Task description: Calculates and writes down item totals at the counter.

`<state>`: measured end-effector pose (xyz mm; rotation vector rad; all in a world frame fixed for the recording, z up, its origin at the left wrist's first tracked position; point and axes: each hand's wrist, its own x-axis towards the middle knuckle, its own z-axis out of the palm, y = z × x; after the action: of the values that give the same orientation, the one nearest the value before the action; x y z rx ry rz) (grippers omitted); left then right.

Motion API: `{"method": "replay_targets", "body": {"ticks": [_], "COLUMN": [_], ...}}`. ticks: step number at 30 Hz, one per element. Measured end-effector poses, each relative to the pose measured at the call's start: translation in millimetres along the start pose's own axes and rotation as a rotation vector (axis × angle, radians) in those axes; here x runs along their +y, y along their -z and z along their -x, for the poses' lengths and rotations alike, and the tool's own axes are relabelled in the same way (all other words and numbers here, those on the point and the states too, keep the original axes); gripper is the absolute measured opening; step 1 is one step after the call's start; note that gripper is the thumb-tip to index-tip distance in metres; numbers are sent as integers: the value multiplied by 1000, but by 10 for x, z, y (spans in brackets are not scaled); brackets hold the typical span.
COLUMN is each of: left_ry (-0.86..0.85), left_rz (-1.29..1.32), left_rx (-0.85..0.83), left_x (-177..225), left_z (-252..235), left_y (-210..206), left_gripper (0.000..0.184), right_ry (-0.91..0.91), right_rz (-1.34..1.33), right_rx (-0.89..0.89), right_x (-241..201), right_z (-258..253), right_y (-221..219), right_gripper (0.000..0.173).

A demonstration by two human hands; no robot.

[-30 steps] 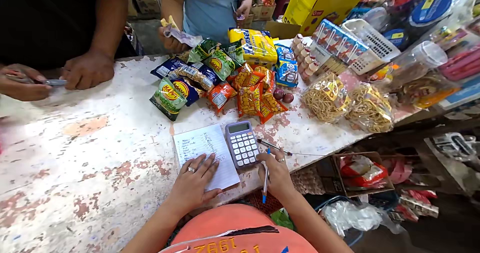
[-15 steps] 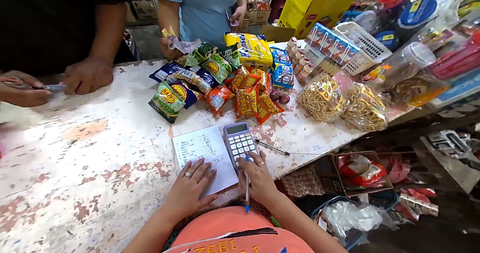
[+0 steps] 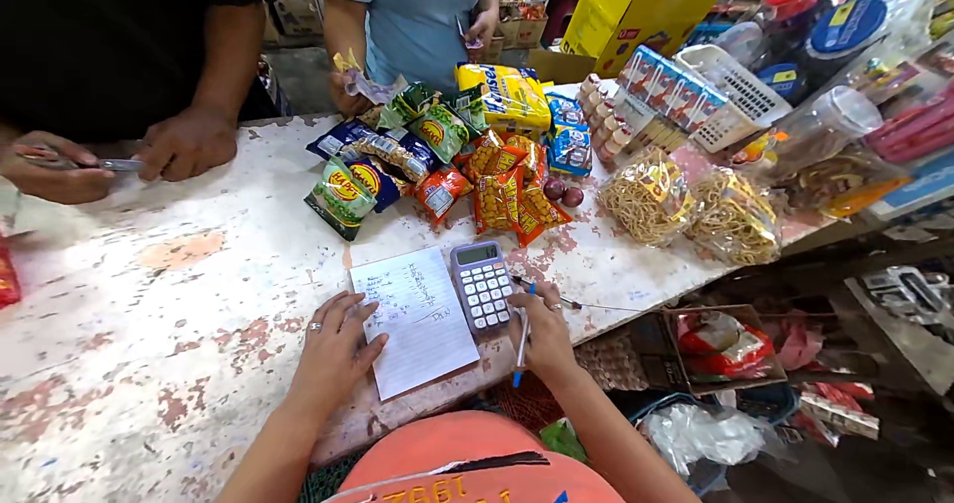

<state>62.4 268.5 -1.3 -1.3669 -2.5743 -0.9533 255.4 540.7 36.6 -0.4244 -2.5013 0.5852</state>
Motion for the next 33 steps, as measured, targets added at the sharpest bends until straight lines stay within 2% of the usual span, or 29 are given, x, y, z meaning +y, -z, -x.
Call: {"method": "replay_targets", "body": {"ticks": [4, 6, 9, 12, 15, 21, 23, 24, 26, 28, 29, 31, 33], "left_ry": [89, 106, 112, 204, 270, 197, 163, 148, 103, 82, 85, 123, 163], "left_rz": [17, 10, 5, 118, 161, 68, 87, 109, 173, 249, 299, 397, 492], "left_rx": [88, 81, 70, 42, -1, -116, -88, -68, -11, 26, 39, 48, 53], "left_x": [-3, -6, 6, 27, 0, -287, -340, -363, -392, -380, -370, -377, -418], "left_z": [-26, -34, -24, -69, -222, -526, -551, -547, -517, -487, -469, -455, -467], "left_y": [-47, -50, -52, 35, 177, 157, 119, 104, 73, 53, 47, 56, 84], "left_gripper": [53, 55, 55, 56, 52, 52, 54, 55, 55, 51, 49, 48, 46], "right_ry": [2, 45, 61, 99, 41, -16, -10, -15, -40, -91, -132, -215, -243], "right_rz": [-44, -85, -68, -61, -141, -80, -64, -63, -74, -100, -93, -49, 4], "right_rx": [-23, -97, -214, -98, -162, -20, 94, 151, 185, 90, 29, -59, -50], "right_x": [-34, -134, -246, -179, -27, 190, 189, 179, 119, -20, -115, -266, -271], "right_z": [19, -99, -256, -200, -58, 151, 210, 245, 298, 273, 238, 133, 56], "right_y": [-20, -141, -253, -237, -89, 64, 17, -33, -140, -236, -274, -308, -299], "right_gripper": [27, 32, 28, 23, 31, 19, 11, 13, 34, 62, 71, 77, 76]}}
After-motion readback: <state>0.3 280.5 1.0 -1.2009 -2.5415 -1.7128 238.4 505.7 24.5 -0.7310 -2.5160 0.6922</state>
